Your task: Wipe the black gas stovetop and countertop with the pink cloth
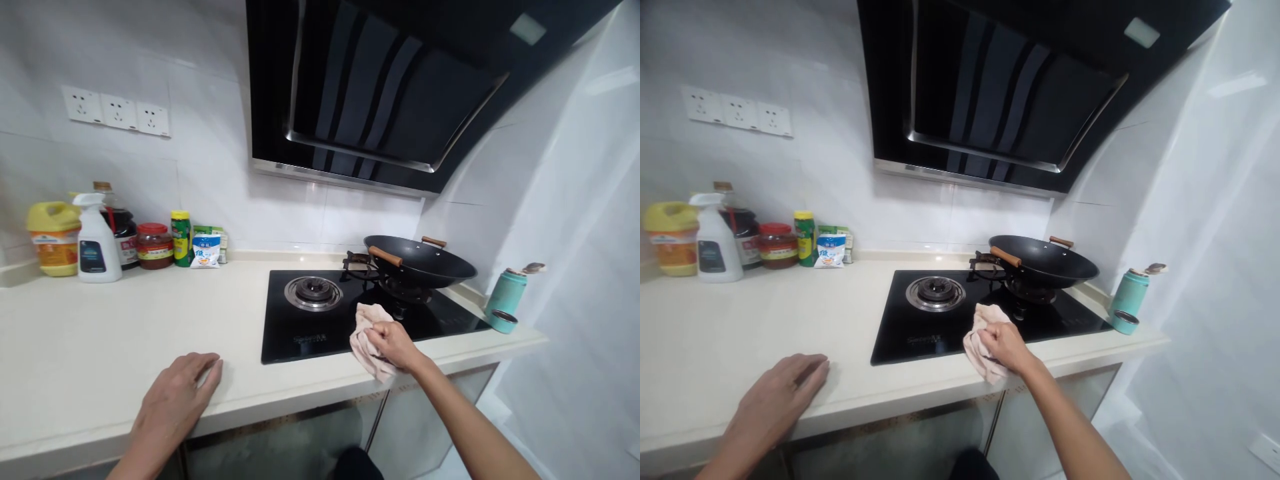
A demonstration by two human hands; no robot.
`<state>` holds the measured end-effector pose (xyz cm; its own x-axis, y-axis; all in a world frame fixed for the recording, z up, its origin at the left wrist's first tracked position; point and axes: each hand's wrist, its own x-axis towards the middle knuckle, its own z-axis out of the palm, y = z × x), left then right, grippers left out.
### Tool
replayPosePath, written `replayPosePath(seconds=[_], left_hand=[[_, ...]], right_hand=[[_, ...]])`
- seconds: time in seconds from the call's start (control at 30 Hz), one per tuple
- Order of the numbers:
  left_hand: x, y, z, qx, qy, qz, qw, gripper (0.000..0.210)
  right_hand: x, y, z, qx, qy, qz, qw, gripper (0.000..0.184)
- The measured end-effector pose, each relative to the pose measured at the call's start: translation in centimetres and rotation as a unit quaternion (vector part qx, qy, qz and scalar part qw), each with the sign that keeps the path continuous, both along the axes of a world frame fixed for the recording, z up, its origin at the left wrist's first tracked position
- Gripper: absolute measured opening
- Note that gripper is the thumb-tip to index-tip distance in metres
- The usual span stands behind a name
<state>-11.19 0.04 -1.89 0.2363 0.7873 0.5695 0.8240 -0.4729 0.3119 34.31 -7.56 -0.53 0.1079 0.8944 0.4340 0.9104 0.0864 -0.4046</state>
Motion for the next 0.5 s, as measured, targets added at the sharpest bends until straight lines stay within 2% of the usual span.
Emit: replayPosePath(seconds=[0.13, 0.23, 0.3, 0.37, 0.5], left_hand=[[0.2, 0.0, -0.1, -0.006, 0.000, 0.007, 1.000, 0.041], [0.2, 0.0, -0.2, -0.016, 0.003, 0.003, 1.000, 0.044], [0.2, 0.0, -0.3, -0.022, 0.005, -0.001, 1.000, 0.045], [0.1, 0.1, -0.5, -0.024, 0.009, -0.001, 1.000, 0.045], [0.0, 0.3, -0.7, -0.020, 0.017, -0.004, 1.000, 0.045]], right_hand=[[2.5, -1.2, -0.8, 0.014, 0.023, -0.035, 0.999, 0.031], [4.9, -1.6, -1.6, 0.054, -0.027, -0.055, 0.997, 0.024], [6.5, -1.9, -2.0, 0.067, -0.080, -0.085, 0.991, 0.034], [7.7, -2.2, -2.2, 0.044, -0.118, -0.139, 0.982, 0.047], [8.1, -2.6, -2.2, -0.029, -0.096, -0.231, 0.968, 0.045]])
